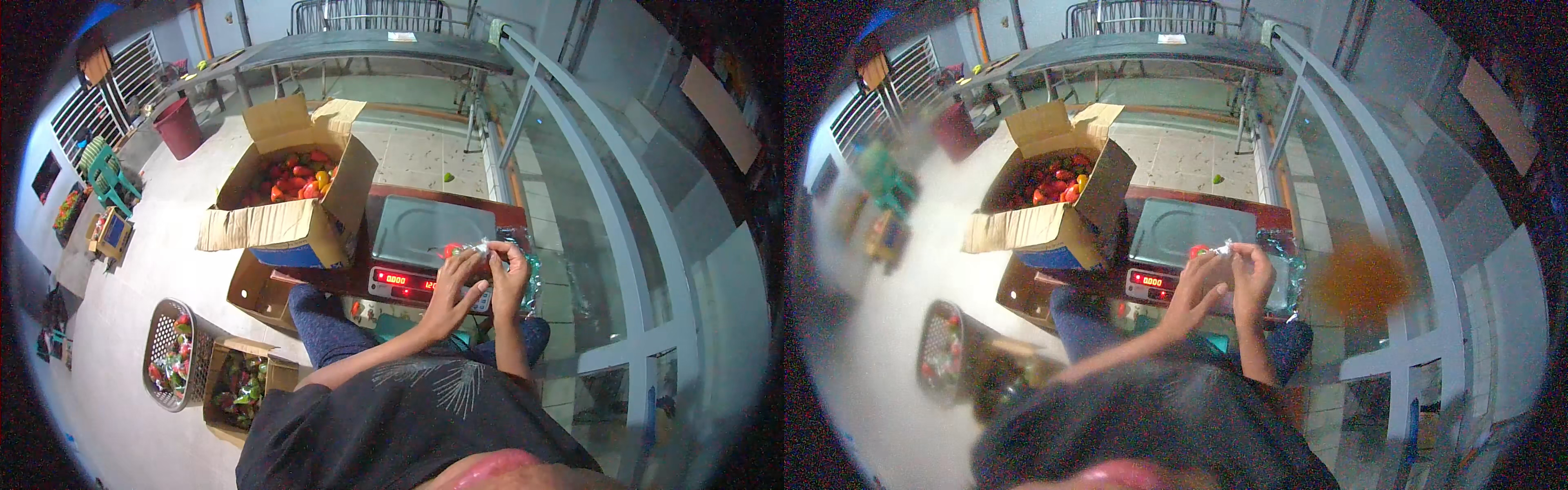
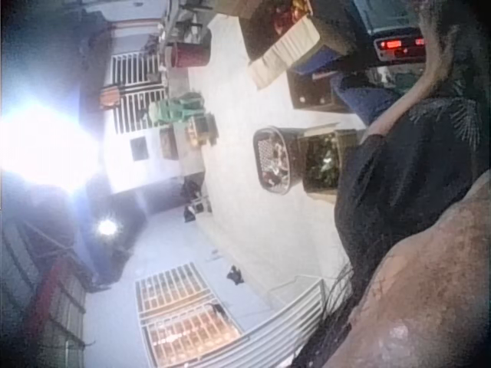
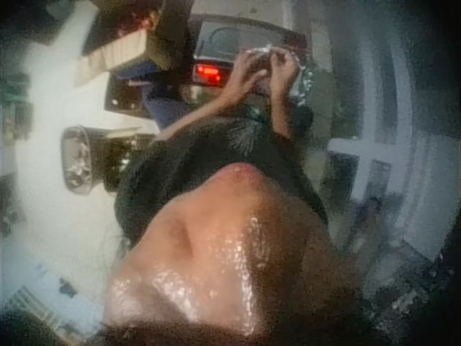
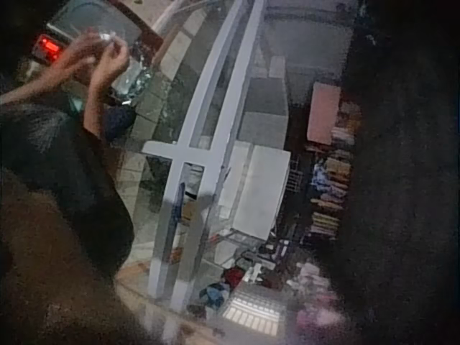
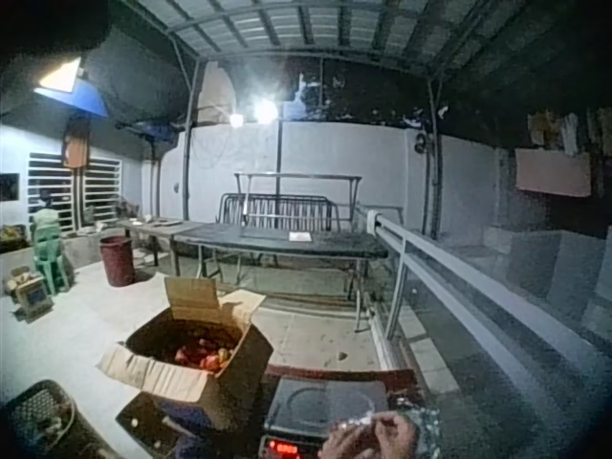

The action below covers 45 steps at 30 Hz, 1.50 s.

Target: The person sits on the floor and repeatedly picks bell peppers from a cardboard box. They place the peppers onto a digital scale to weigh them, then transfer them into small plastic bags. The person ties the bags closed and places them into a basket.

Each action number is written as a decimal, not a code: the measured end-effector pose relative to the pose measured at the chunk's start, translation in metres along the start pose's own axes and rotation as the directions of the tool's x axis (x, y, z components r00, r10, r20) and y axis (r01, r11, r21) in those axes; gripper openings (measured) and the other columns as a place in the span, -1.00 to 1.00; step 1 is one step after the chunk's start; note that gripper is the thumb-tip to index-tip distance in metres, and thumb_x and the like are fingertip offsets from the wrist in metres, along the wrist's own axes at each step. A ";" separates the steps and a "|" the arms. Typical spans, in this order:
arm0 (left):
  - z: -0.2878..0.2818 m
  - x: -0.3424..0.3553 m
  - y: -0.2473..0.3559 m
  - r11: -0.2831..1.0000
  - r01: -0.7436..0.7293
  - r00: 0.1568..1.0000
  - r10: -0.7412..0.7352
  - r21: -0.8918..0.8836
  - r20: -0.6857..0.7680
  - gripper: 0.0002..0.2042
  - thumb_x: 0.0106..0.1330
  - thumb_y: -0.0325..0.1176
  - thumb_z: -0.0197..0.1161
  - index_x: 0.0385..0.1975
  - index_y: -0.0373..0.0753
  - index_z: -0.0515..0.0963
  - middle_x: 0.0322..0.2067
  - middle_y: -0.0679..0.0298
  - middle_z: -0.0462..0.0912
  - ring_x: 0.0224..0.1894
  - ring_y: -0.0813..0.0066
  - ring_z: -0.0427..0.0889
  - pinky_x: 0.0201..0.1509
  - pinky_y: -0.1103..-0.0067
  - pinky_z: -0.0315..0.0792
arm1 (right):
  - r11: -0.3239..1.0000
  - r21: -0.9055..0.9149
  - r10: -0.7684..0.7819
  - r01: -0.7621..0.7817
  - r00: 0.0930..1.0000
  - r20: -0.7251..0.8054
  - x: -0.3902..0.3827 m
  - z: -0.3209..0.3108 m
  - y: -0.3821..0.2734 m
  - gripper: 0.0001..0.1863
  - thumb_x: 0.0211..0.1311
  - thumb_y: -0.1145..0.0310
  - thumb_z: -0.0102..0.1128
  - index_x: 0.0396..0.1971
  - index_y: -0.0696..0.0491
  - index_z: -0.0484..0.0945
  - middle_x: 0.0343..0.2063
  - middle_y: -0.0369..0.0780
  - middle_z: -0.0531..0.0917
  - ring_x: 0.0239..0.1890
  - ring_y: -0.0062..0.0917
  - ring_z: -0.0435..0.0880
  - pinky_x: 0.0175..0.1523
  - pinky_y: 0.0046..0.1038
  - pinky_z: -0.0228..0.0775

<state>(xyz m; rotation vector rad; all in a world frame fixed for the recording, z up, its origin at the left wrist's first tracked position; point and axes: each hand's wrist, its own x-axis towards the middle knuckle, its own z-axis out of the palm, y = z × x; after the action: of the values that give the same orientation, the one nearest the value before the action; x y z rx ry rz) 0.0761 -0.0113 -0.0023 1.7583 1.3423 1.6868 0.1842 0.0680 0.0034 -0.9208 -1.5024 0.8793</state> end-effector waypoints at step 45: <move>-0.014 0.024 -0.006 0.991 0.061 0.996 -0.054 0.118 -0.065 -0.81 0.03 -0.57 0.19 -0.35 -0.33 0.38 -0.45 0.02 0.44 -0.35 0.04 0.46 -0.27 0.38 0.36 | 0.804 0.534 0.083 -0.260 0.939 0.333 -0.002 -0.005 0.006 -0.68 -0.03 0.57 0.22 -0.24 0.02 0.38 -0.38 -0.37 0.46 -0.26 -0.67 0.44 -0.11 -0.61 0.31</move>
<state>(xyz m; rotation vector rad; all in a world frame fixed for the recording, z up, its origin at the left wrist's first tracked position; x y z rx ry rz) 0.0577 0.0058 0.0100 1.7264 1.5365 1.6736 0.1896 0.0689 -0.0022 -0.4894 -1.2806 1.5609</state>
